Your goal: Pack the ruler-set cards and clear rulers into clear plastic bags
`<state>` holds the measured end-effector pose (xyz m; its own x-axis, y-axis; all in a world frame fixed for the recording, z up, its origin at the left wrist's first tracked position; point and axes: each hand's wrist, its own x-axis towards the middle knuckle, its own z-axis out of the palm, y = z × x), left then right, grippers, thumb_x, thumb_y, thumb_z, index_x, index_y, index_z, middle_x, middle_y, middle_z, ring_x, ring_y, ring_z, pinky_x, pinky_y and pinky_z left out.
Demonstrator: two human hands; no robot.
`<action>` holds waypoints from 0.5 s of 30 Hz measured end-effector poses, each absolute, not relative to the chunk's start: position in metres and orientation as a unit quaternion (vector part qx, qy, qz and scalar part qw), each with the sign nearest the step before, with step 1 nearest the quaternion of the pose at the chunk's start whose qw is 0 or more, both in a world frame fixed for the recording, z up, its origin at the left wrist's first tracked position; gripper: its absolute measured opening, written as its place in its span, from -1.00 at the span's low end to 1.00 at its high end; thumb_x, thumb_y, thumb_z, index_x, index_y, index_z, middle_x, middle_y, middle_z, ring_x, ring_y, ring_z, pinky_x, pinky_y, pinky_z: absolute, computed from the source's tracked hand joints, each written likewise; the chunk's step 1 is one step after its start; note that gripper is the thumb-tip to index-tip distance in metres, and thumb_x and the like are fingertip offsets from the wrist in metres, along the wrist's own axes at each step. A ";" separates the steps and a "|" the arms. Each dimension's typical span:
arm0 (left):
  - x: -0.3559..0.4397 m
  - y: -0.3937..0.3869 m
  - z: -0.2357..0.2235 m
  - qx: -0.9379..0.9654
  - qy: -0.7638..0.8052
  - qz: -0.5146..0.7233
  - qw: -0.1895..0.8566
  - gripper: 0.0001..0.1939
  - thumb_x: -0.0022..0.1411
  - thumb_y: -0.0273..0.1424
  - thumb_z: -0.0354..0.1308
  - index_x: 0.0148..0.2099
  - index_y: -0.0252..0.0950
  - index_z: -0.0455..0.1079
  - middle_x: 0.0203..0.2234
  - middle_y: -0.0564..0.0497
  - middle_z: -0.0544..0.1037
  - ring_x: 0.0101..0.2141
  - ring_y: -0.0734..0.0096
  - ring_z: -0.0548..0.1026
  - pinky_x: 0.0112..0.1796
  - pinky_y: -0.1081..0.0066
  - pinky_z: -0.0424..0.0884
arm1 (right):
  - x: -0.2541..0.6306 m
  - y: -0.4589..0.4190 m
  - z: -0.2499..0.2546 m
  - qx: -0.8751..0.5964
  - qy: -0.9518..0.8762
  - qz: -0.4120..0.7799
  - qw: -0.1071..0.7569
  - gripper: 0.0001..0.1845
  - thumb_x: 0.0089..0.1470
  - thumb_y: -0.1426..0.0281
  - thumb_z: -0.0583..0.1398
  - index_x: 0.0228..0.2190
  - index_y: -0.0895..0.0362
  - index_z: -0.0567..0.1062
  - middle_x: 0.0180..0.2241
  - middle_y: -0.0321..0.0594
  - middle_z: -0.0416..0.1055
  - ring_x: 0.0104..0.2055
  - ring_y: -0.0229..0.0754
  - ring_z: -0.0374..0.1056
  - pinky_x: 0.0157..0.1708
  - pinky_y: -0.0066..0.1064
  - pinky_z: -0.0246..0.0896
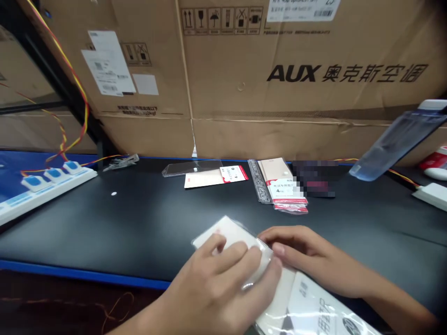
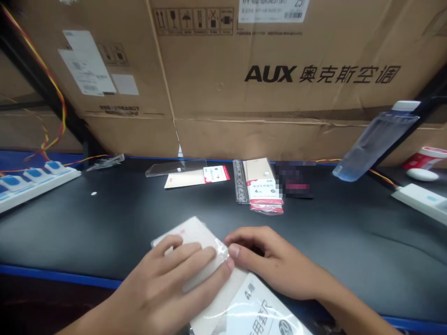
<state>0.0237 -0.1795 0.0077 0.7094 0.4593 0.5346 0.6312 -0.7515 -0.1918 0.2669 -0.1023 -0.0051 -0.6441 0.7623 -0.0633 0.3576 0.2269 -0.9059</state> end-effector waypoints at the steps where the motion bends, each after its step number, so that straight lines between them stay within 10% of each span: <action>1: 0.025 -0.174 0.012 -0.902 -0.294 -0.241 0.202 -0.69 0.44 -0.52 0.01 0.14 -0.31 0.43 -0.11 -0.09 0.60 -0.17 0.29 0.51 -0.06 0.23 0.33 | 0.271 -0.100 -0.005 -0.374 -0.741 0.522 0.197 -0.55 0.26 0.02 0.17 0.00 0.00 0.60 0.01 -0.12 0.57 0.03 0.07 0.49 0.00 -0.16 0.47; 8: 0.019 -0.103 0.017 -0.892 -0.295 -0.203 0.276 -0.56 0.48 -0.52 -0.09 0.32 -0.19 0.29 0.11 -0.09 0.52 0.09 0.23 0.43 0.19 0.14 0.11 | 0.292 -0.070 0.017 -0.401 -0.645 0.599 0.254 -0.29 0.12 0.15 0.35 0.25 0.02 0.37 -0.15 -0.12 0.61 -0.22 -0.04 0.56 -0.29 -0.31 0.50; 15: 0.001 -0.032 0.015 -0.846 -0.460 -0.197 0.186 -0.43 0.40 -0.42 -0.02 0.41 -0.23 0.13 0.37 -0.22 0.17 0.33 -0.04 0.10 0.22 0.00 0.08 | 0.301 0.003 0.024 -0.561 -0.641 0.306 0.426 -0.42 0.06 0.23 0.33 0.10 0.17 0.48 -0.28 -0.09 0.62 -0.37 -0.10 0.52 -0.48 -0.40 0.38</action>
<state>0.0006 -0.0319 0.0147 0.4995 0.7040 0.5048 0.8510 -0.5079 -0.1336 0.3010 0.0034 0.0244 -0.0083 0.9792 0.2027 0.4578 0.1839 -0.8698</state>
